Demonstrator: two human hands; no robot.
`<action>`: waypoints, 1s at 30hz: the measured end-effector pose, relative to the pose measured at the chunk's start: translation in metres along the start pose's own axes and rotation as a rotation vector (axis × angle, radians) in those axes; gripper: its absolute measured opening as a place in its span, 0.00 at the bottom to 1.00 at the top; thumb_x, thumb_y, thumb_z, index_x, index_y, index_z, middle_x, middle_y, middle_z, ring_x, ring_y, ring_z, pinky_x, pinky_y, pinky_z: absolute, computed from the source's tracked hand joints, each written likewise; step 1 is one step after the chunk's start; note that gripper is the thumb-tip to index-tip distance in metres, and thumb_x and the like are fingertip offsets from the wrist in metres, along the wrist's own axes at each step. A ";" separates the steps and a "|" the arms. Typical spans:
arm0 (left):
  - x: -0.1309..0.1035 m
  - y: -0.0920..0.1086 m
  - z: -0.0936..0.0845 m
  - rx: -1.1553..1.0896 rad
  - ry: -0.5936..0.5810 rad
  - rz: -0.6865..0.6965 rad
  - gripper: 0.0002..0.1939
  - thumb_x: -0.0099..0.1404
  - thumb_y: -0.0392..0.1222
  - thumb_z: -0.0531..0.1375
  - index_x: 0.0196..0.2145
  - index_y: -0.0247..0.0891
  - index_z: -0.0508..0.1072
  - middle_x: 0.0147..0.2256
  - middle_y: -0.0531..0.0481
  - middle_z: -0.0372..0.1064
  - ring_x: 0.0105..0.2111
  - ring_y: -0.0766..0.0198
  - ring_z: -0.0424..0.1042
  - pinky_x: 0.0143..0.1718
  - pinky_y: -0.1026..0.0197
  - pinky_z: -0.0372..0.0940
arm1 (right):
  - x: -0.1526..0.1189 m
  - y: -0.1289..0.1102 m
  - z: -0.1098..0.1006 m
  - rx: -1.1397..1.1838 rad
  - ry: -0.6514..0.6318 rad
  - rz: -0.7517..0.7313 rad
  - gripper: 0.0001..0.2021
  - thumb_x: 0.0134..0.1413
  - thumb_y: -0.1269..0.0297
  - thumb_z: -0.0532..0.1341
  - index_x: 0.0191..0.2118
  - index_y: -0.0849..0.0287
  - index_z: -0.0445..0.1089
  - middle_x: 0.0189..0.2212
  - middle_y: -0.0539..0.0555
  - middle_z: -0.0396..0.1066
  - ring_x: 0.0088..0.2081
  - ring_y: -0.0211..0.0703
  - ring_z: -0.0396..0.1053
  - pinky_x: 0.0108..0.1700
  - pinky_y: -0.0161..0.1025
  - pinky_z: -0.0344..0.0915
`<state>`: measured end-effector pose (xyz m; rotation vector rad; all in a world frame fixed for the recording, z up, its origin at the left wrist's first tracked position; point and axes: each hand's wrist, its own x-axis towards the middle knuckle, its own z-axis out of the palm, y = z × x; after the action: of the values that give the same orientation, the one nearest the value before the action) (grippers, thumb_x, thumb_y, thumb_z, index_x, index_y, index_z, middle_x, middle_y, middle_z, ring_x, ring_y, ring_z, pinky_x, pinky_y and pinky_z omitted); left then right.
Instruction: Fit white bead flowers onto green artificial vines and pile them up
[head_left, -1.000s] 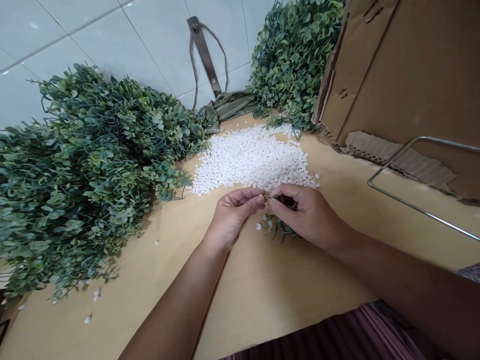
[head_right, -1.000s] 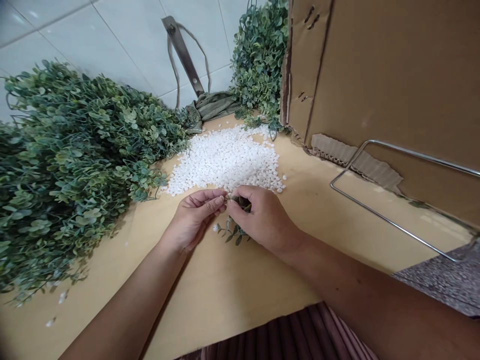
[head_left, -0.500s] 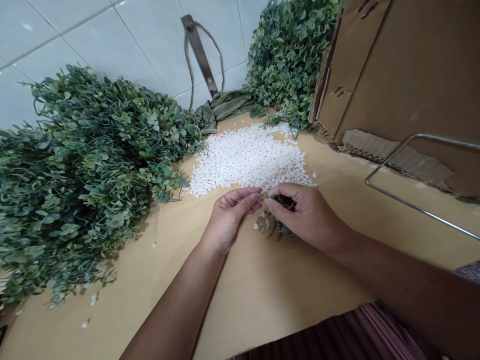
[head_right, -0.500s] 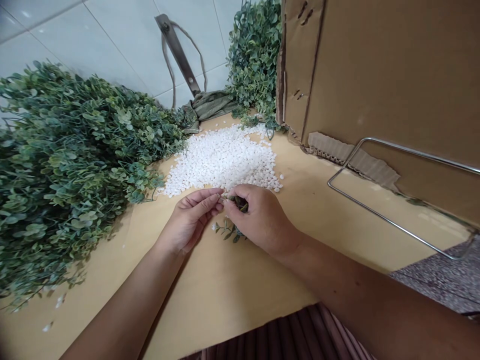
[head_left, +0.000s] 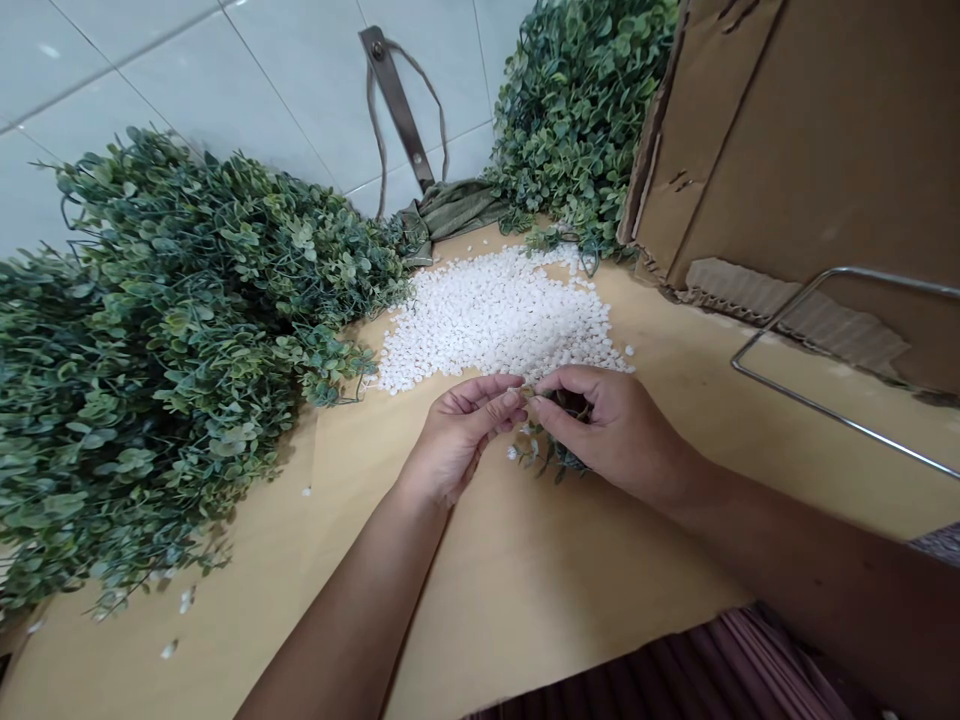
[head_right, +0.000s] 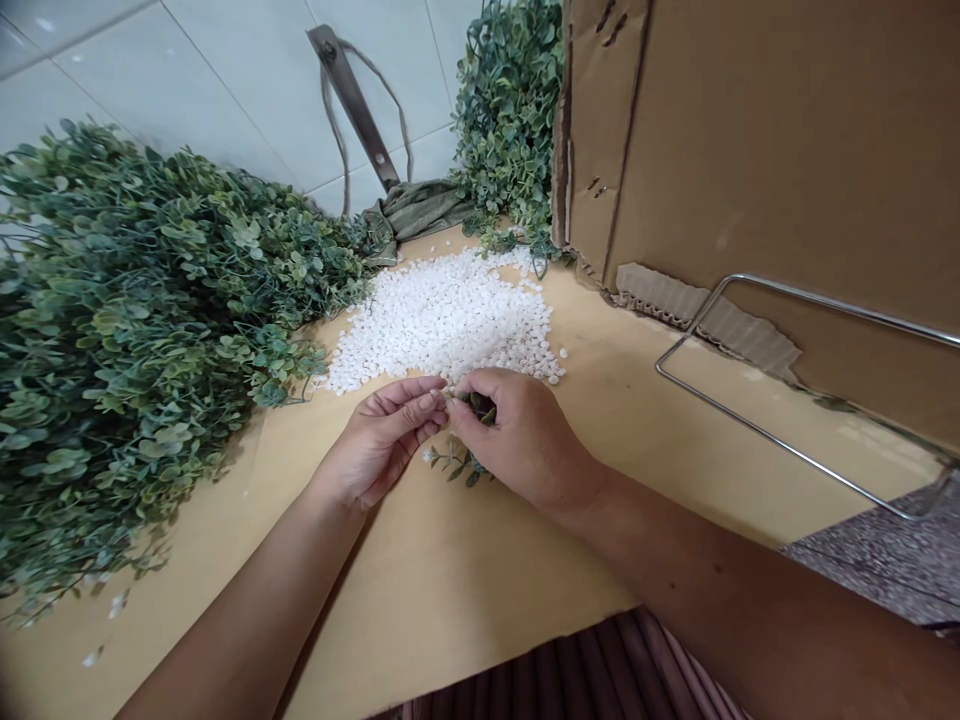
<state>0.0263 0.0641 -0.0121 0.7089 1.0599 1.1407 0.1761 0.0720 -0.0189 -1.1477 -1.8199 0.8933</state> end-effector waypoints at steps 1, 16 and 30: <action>0.000 0.000 0.000 0.007 0.004 0.004 0.12 0.41 0.36 0.70 0.27 0.33 0.77 0.21 0.52 0.73 0.23 0.72 0.70 0.27 0.70 0.64 | 0.000 0.000 0.000 0.000 -0.001 0.000 0.07 0.49 0.69 0.56 0.27 0.63 0.71 0.20 0.49 0.66 0.22 0.34 0.60 0.24 0.32 0.56; 0.000 0.000 -0.001 0.058 -0.012 0.053 0.12 0.40 0.39 0.71 0.26 0.36 0.78 0.22 0.50 0.75 0.22 0.69 0.71 0.24 0.68 0.66 | -0.001 -0.001 -0.003 -0.079 0.063 -0.154 0.06 0.49 0.72 0.54 0.25 0.62 0.66 0.21 0.50 0.64 0.24 0.36 0.60 0.27 0.33 0.55; 0.001 -0.003 -0.003 0.136 -0.025 0.108 0.12 0.39 0.41 0.71 0.24 0.37 0.79 0.20 0.51 0.73 0.21 0.71 0.68 0.26 0.67 0.65 | -0.002 -0.002 -0.003 -0.068 0.011 -0.199 0.07 0.48 0.73 0.54 0.23 0.60 0.63 0.21 0.50 0.63 0.26 0.37 0.61 0.29 0.34 0.55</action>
<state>0.0250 0.0644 -0.0162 0.8941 1.0961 1.1565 0.1786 0.0698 -0.0162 -0.9897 -1.9297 0.7135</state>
